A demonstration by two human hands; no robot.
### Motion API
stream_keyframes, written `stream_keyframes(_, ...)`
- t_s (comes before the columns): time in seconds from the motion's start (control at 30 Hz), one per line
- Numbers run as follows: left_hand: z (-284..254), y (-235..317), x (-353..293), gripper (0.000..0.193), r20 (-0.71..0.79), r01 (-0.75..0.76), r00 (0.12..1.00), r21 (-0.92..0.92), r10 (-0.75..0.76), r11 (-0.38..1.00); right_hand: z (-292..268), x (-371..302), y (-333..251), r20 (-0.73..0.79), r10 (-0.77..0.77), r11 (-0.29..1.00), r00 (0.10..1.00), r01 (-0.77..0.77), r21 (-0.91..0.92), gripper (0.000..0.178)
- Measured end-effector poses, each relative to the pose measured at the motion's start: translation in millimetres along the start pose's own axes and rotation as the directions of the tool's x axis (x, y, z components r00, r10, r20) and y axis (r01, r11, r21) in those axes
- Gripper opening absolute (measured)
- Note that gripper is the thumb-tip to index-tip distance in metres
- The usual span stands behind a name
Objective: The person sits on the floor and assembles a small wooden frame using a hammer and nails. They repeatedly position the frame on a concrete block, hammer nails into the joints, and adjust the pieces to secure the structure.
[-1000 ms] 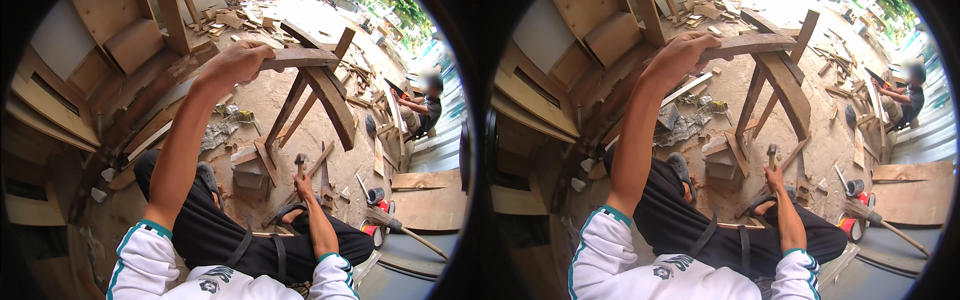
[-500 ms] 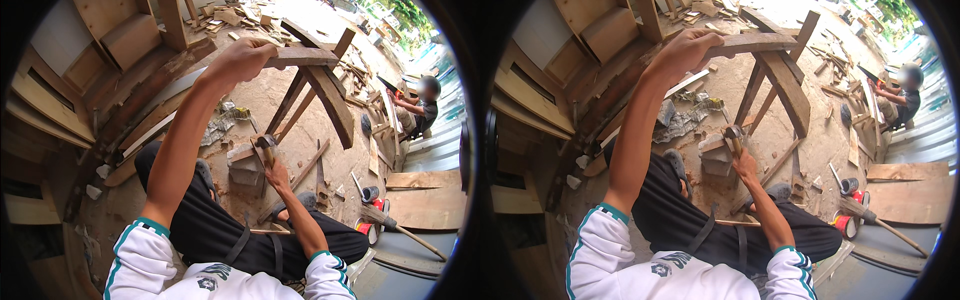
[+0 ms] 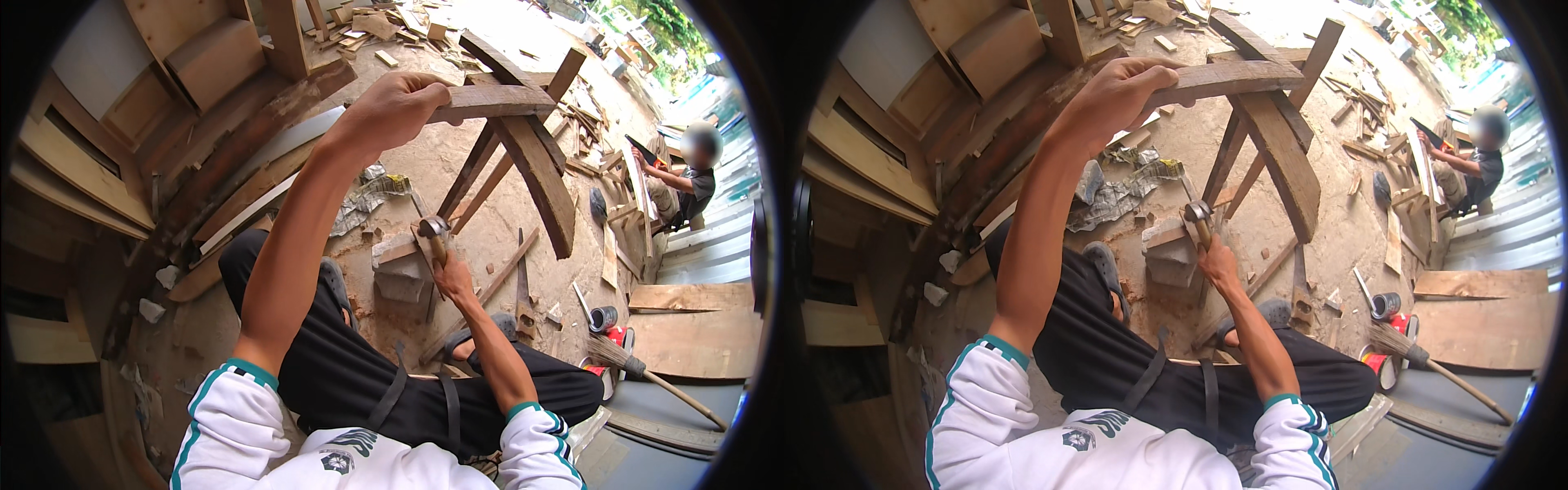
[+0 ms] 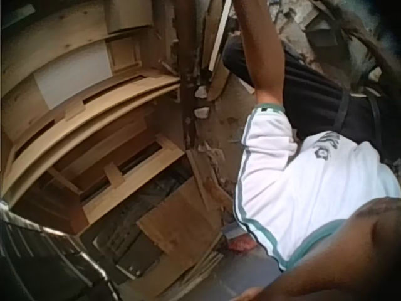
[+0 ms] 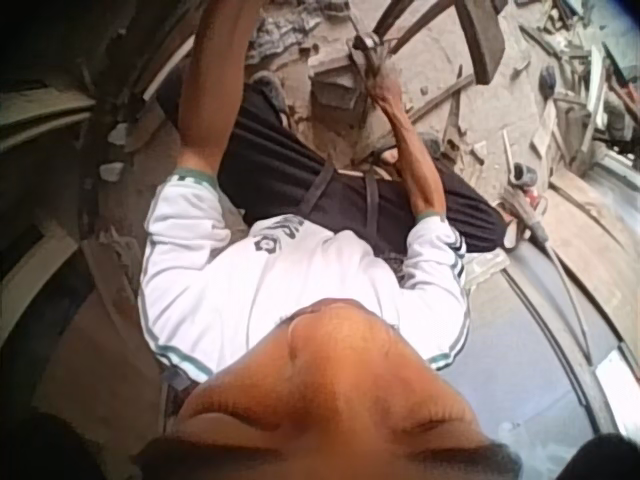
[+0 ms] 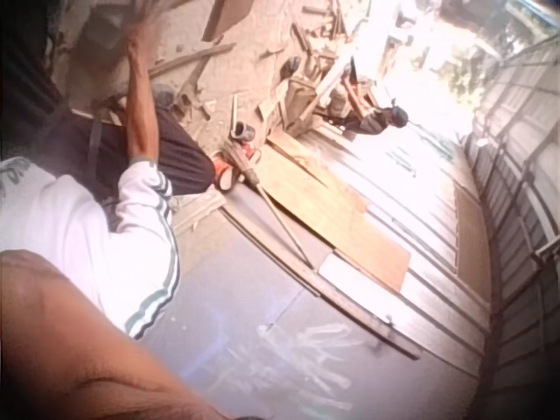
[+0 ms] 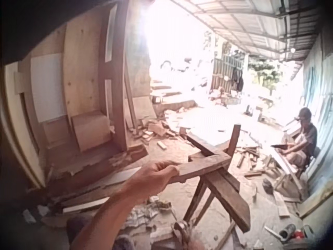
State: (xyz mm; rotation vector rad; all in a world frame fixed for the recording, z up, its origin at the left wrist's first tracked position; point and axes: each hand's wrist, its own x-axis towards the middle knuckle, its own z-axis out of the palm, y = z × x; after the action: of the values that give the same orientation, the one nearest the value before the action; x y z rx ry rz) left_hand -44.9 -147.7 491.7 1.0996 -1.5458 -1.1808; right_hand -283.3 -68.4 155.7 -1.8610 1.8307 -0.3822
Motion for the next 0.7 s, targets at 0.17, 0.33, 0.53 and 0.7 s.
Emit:
stream_keyframes(0.17, -6.4, -6.2, -6.7, 0.032, -0.005, 0.022, 1.000, -0.021, -0.022, 1.000, -11.0, -2.2, -16.5, -0.206, -0.106, 0.966, 0.973, 0.150, 0.209, 0.029)
stream_keyframes(0.33, 0.4, 1.7, -9.1, 0.030, 0.003, 0.030, 1.000, 0.001, -0.030, 1.000, 11.8, 2.8, 34.5, 0.088, 0.012, 0.999, 0.996, -0.008, -0.041, 0.033)
stream_keyframes(0.53, -8.3, -1.5, -15.3, 0.029, -0.020, 0.028, 0.999, -0.010, -0.029, 1.000, -3.8, 1.8, 3.2, 0.073, -0.010, 1.000, 0.997, 0.012, -0.028, 0.033)
stream_keyframes(0.7, -5.0, 3.8, -15.0, 0.028, 0.012, 0.030, 0.999, -0.011, -0.030, 0.999, 9.7, -7.8, 21.8, -0.008, 0.001, 1.000, 1.000, -0.001, 0.014, 0.035)
